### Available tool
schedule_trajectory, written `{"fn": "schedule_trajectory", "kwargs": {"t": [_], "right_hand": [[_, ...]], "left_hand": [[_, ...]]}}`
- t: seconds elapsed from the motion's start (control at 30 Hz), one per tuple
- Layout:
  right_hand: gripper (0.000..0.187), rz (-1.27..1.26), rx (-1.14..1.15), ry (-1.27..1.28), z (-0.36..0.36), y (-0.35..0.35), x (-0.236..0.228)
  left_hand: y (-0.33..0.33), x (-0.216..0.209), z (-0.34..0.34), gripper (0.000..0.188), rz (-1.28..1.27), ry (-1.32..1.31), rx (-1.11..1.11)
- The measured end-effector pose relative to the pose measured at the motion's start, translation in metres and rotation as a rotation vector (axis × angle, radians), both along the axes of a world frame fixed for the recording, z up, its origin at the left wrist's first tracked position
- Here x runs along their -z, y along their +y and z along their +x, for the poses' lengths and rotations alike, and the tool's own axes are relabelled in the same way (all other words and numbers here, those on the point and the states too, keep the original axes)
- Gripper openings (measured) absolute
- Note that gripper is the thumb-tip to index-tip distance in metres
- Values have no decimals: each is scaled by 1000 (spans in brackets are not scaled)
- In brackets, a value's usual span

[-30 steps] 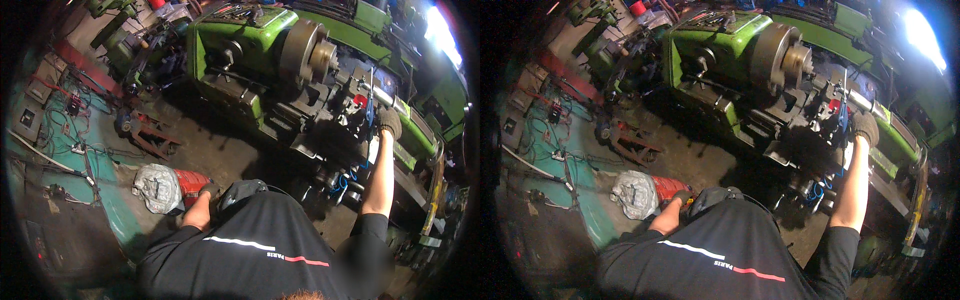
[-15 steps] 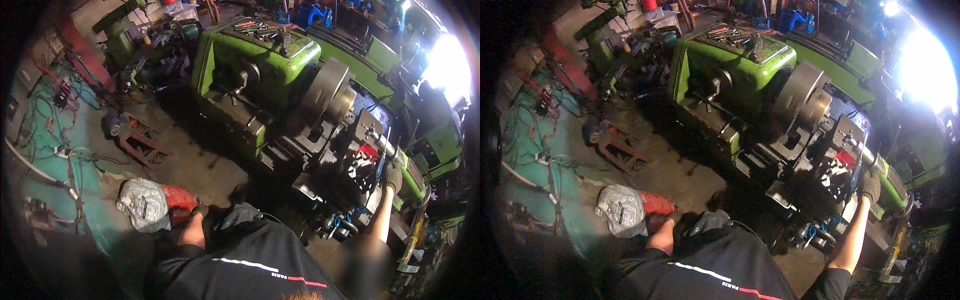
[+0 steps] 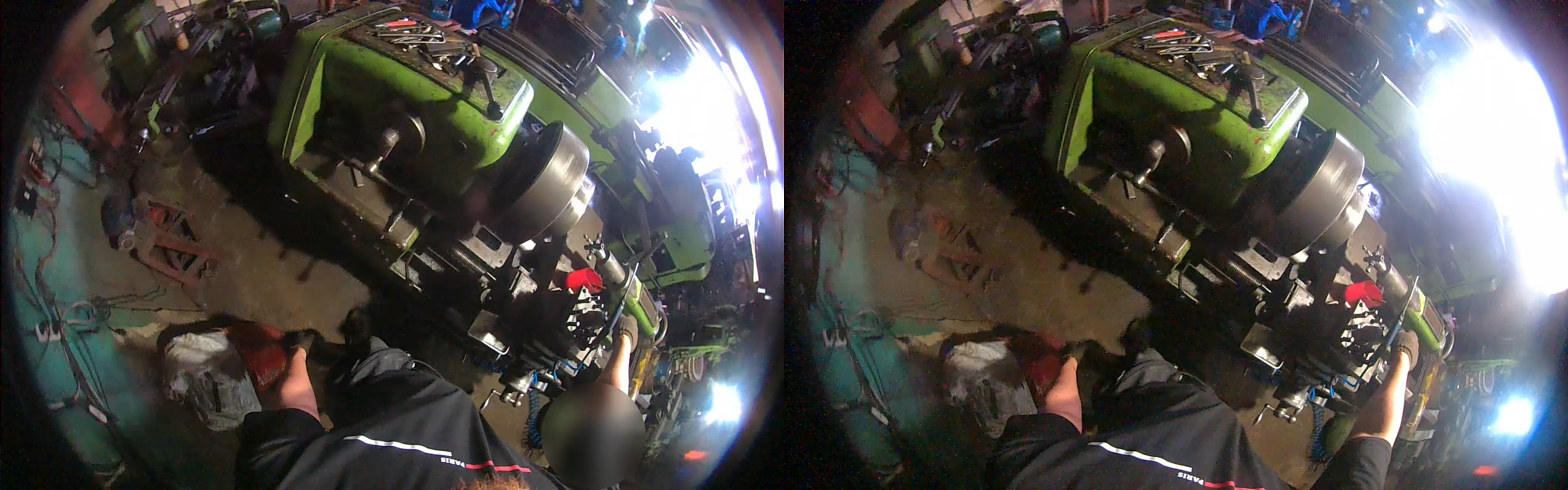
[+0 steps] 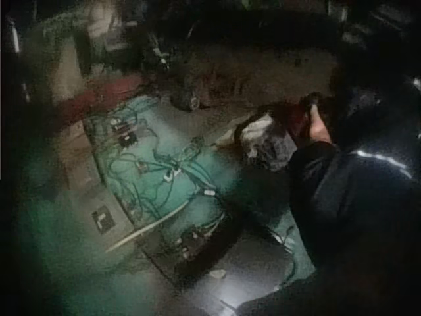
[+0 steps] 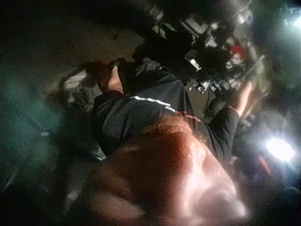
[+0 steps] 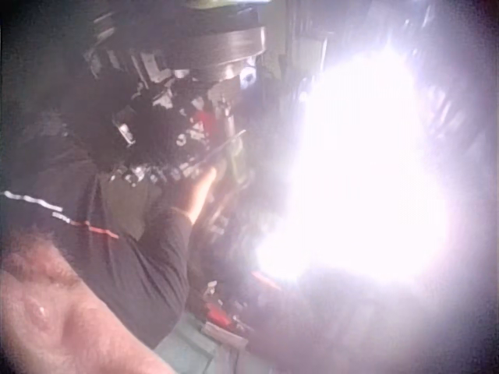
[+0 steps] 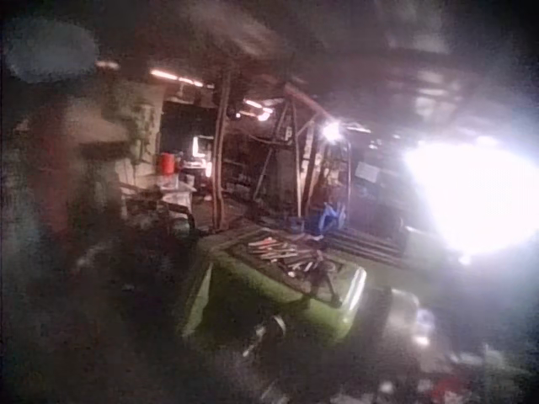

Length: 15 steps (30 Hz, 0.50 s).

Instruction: The person operates a green metal lathe in a workshop, using a wrench to tighten the chuck and a blue pneumatic tool to adjust components. The person repeatedly rotates the chuck by hand and uses the wrench to secure parts while the machine runs.

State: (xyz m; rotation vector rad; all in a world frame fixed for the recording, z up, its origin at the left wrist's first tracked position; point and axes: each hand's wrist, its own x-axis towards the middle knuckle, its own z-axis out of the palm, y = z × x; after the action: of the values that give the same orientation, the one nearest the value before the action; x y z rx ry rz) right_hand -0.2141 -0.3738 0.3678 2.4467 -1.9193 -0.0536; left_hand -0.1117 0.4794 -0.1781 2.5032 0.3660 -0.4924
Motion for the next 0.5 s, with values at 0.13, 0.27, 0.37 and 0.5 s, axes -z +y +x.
{"fn": "schedule_trajectory", "kwargs": {"t": [0.13,0.27,0.37,0.5], "right_hand": [[54,65,62,-55,-58,-10,25],[61,23,17,31,-114,-91,25],[57,67,40,81,-67,-72,46],[49,26,46,23,-54,-54,44]], "left_hand": [[7,-9,61,64,-33,300,173],[-54,-98,86,57,57,325,132],[-18,-81,98,52,18,309,36],[-24,-109,115,49,-2,355,262]]}}
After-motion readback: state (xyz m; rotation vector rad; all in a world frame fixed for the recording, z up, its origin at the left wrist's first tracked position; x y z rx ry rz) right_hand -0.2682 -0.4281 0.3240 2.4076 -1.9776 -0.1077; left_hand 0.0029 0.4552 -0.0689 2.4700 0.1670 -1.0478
